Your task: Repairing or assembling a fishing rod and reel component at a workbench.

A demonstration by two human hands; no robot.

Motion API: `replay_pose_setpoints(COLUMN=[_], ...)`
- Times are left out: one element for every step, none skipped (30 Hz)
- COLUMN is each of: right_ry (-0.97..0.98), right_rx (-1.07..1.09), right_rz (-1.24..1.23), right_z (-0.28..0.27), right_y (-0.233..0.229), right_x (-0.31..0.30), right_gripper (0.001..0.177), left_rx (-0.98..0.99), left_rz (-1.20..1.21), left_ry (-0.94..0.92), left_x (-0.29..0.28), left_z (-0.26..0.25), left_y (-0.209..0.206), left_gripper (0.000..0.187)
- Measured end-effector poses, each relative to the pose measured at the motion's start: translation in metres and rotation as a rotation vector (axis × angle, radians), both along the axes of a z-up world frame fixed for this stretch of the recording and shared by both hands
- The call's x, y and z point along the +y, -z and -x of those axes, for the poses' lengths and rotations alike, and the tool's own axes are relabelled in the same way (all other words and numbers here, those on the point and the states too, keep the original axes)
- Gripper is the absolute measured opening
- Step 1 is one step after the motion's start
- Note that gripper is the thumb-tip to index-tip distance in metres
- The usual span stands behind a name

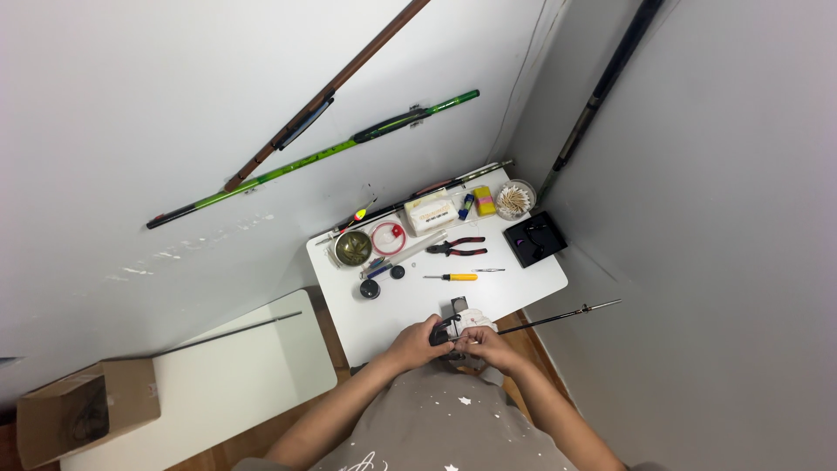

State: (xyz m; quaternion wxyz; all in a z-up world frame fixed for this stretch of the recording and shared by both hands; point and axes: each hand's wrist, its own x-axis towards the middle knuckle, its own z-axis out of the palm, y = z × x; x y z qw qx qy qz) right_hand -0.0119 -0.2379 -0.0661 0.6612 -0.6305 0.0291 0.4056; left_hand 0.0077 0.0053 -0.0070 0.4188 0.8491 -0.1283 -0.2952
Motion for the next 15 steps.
replay_pose_setpoints(right_ry=[-0.003, 0.000, 0.003, -0.002, -0.009, -0.016, -0.022, -0.005, 0.012, 0.004, 0.018, 0.034, 0.028, 0.027, 0.026], right_rx=[0.004, 0.020, 0.036, 0.037, 0.020, 0.005, 0.009, 0.000, -0.009, -0.009, -0.033, -0.057, -0.058, -0.086, -0.115], right_rz=[0.001, -0.005, -0.012, -0.011, -0.007, -0.003, -0.001, 0.003, 0.008, 0.009, 0.046, 0.085, 0.087, 0.151, 0.215], right_z=[0.001, 0.000, -0.001, -0.002, -0.002, -0.001, 0.000, -0.001, -0.002, -0.003, -0.004, -0.004, -0.006, -0.007, -0.008], right_y=[0.002, 0.004, 0.006, 0.010, 0.015, 0.019, 0.019, 0.019, 0.019, 0.021, 0.023, 0.024, 0.018, 0.011, 0.005], right_x=[0.000, 0.000, 0.000, -0.001, -0.002, -0.003, -0.001, 0.000, 0.002, 0.002, 0.002, 0.002, 0.004, 0.007, 0.010], right_gripper=[0.013, 0.010, 0.007, 0.007, 0.008, 0.009, 0.009, 0.007, 0.005, 0.005, 0.004, 0.004, 0.004, 0.005, 0.007], left_rx=[0.004, -0.005, -0.013, -0.012, -0.016, -0.017, -0.012, -0.024, -0.036, -0.036, -0.045, -0.055, -0.056, -0.069, -0.082], left_rz=[0.001, 0.015, 0.030, 0.031, 0.029, 0.028, 0.030, 0.023, 0.016, 0.017, 0.021, 0.026, 0.028, 0.042, 0.056], left_ry=[-0.003, -0.008, -0.013, -0.017, -0.024, -0.032, -0.038, -0.041, -0.044, -0.051, -0.056, -0.059, -0.064, -0.067, -0.070], left_x=[0.000, 0.001, 0.001, 0.000, 0.000, 0.000, 0.000, 0.000, 0.000, 0.001, 0.001, 0.001, 0.001, 0.001, 0.002], left_z=[0.002, 0.002, 0.002, 0.002, 0.003, 0.004, 0.006, 0.005, 0.005, 0.005, 0.005, 0.005, 0.006, 0.007, 0.007], left_y=[0.001, 0.002, 0.003, 0.002, 0.001, -0.001, -0.002, -0.002, -0.003, -0.003, -0.003, -0.003, -0.002, -0.001, 0.000], left_gripper=[0.057, 0.057, 0.057, 0.057, 0.057, 0.056, 0.056, 0.057, 0.057, 0.057, 0.058, 0.058, 0.058, 0.059, 0.059])
